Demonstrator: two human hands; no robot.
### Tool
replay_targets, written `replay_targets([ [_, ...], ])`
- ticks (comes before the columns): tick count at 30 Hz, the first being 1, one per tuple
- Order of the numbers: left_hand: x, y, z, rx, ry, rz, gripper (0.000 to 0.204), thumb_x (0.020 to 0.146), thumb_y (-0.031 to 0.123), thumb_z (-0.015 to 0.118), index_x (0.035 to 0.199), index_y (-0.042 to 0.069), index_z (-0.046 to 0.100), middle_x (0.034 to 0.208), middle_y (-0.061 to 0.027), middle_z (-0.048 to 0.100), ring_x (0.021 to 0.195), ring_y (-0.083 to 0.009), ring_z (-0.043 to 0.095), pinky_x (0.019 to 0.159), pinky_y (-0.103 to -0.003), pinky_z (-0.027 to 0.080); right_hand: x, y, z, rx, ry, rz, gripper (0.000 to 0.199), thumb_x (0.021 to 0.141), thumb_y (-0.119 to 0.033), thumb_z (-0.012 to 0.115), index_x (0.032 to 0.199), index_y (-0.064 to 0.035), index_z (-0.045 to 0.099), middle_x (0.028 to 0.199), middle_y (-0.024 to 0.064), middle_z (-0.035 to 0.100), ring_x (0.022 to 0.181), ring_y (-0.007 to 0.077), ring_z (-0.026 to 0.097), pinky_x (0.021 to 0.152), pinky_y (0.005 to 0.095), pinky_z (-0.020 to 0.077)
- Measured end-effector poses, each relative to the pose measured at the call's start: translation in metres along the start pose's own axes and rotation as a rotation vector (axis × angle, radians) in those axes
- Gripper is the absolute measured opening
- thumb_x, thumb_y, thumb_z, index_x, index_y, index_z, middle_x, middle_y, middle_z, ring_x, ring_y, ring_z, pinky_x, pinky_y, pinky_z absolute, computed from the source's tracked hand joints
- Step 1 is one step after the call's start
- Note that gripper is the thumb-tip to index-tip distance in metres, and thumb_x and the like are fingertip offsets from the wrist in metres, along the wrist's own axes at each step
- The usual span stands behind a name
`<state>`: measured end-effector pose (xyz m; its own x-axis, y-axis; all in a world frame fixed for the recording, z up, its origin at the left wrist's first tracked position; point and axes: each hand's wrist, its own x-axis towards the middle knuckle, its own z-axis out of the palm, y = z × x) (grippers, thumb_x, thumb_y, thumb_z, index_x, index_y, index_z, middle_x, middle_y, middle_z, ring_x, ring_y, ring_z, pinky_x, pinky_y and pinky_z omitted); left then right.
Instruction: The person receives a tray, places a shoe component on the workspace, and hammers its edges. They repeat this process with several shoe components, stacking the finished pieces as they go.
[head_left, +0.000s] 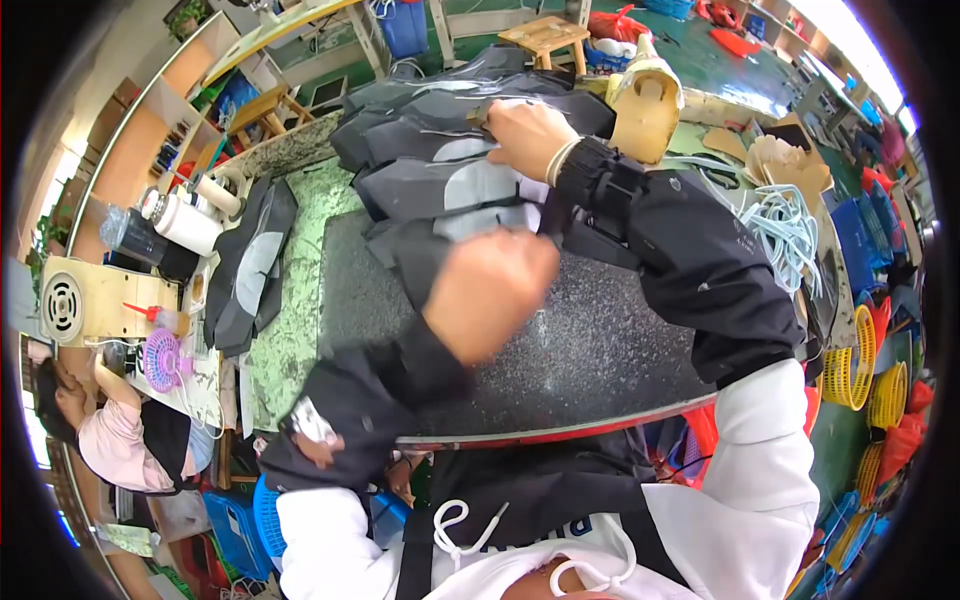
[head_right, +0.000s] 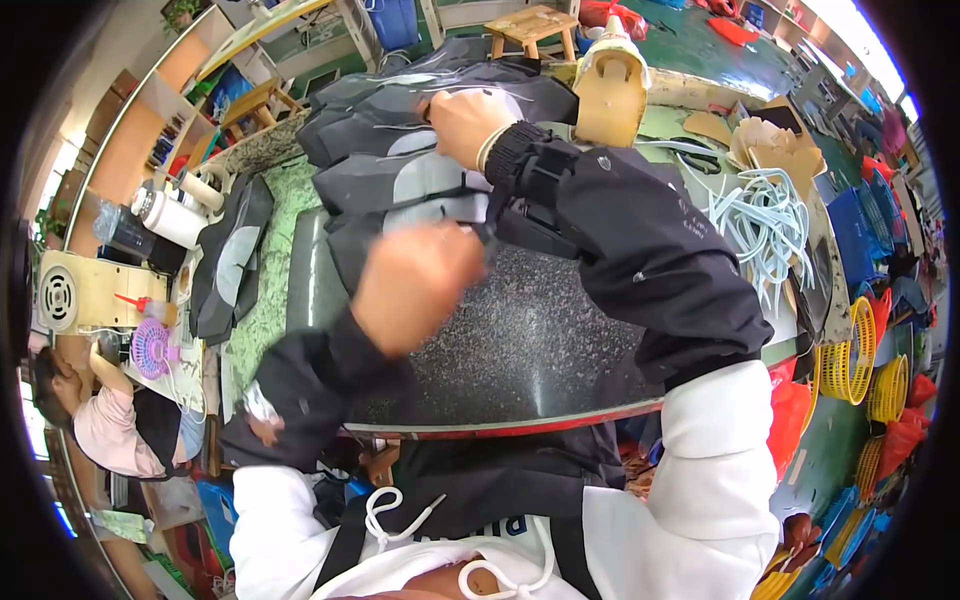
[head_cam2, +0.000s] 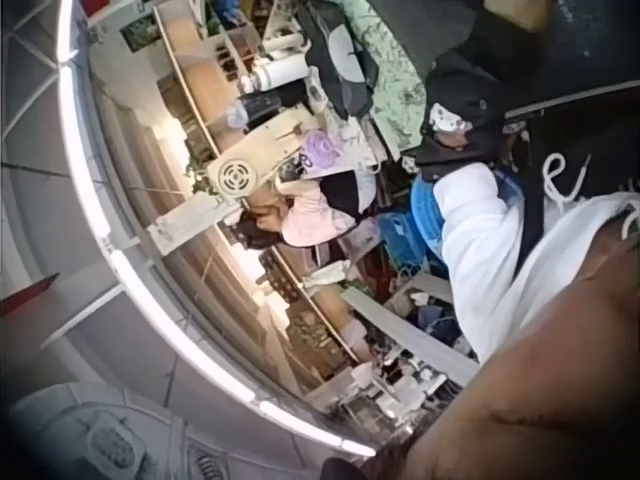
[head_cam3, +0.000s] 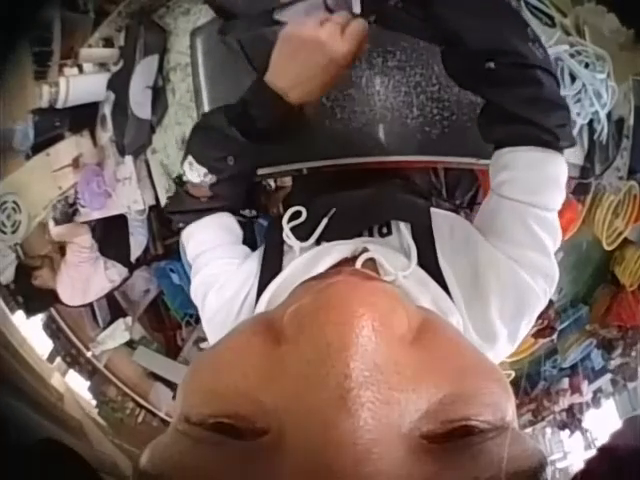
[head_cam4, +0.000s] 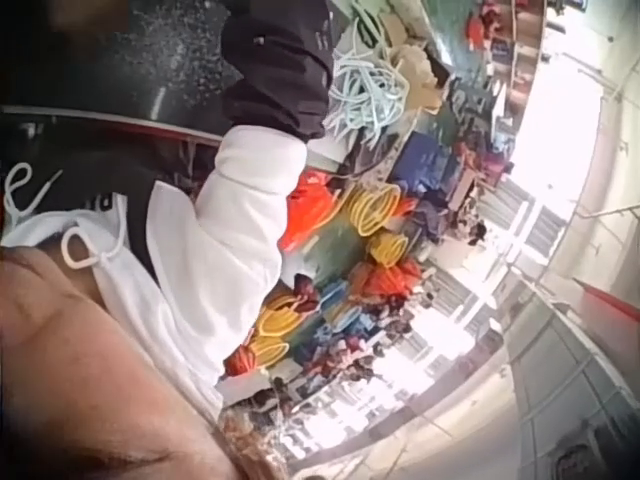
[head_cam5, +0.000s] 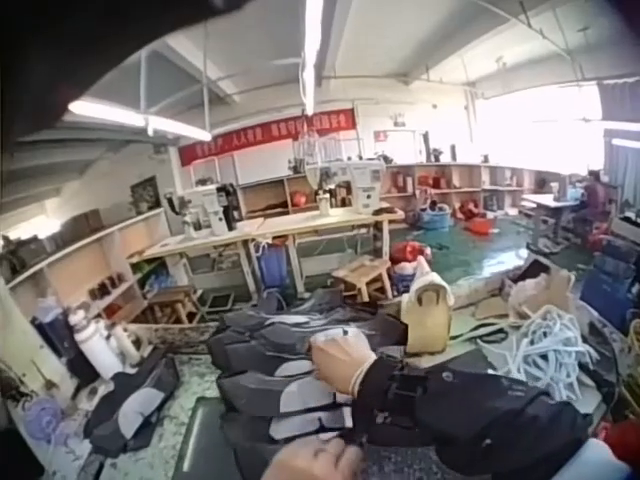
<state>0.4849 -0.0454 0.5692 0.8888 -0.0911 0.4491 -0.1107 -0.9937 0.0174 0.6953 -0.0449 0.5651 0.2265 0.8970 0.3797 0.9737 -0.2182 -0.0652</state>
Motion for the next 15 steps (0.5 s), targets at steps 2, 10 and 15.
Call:
replay_targets([
  [2,-0.03,0.046,-0.015,-0.268,-0.013,0.021,0.026,0.082,0.027,0.069,0.078,0.007,0.055,0.074,-0.0065,0.057,0.073,-0.0223,0.063,0.061,-0.038,0.049,0.002,0.0,0.009,-0.13,-0.06,0.062,0.035,0.084,-0.036,0.066,0.092,-0.0013,0.064,0.081,0.016,0.068,0.076,0.0355,0.067,0.067,0.0425,0.0542],
  [10,-0.151,0.035,0.005,-0.665,-0.198,-0.535,0.022,0.083,0.026,0.072,0.084,0.006,0.064,0.078,-0.0097,0.064,0.067,-0.0281,0.065,0.058,-0.036,0.049,-0.113,-0.024,-0.098,0.381,-0.006,0.022,0.024,0.098,-0.022,0.052,0.107,-0.003,0.064,0.077,0.0089,0.062,0.062,0.0211,0.056,0.062,0.0319,0.047],
  [15,-0.158,0.007,-0.015,-0.321,-0.275,-0.398,0.027,0.085,0.031,0.068,0.09,0.005,0.061,0.083,-0.0121,0.063,0.076,-0.0328,0.064,0.066,-0.043,0.049,-0.246,-0.087,-0.088,0.166,-0.457,-0.214,0.032,0.093,-0.005,0.054,0.125,-0.0056,0.056,0.086,0.0123,0.06,0.065,0.0249,0.056,0.062,0.0337,0.0465],
])
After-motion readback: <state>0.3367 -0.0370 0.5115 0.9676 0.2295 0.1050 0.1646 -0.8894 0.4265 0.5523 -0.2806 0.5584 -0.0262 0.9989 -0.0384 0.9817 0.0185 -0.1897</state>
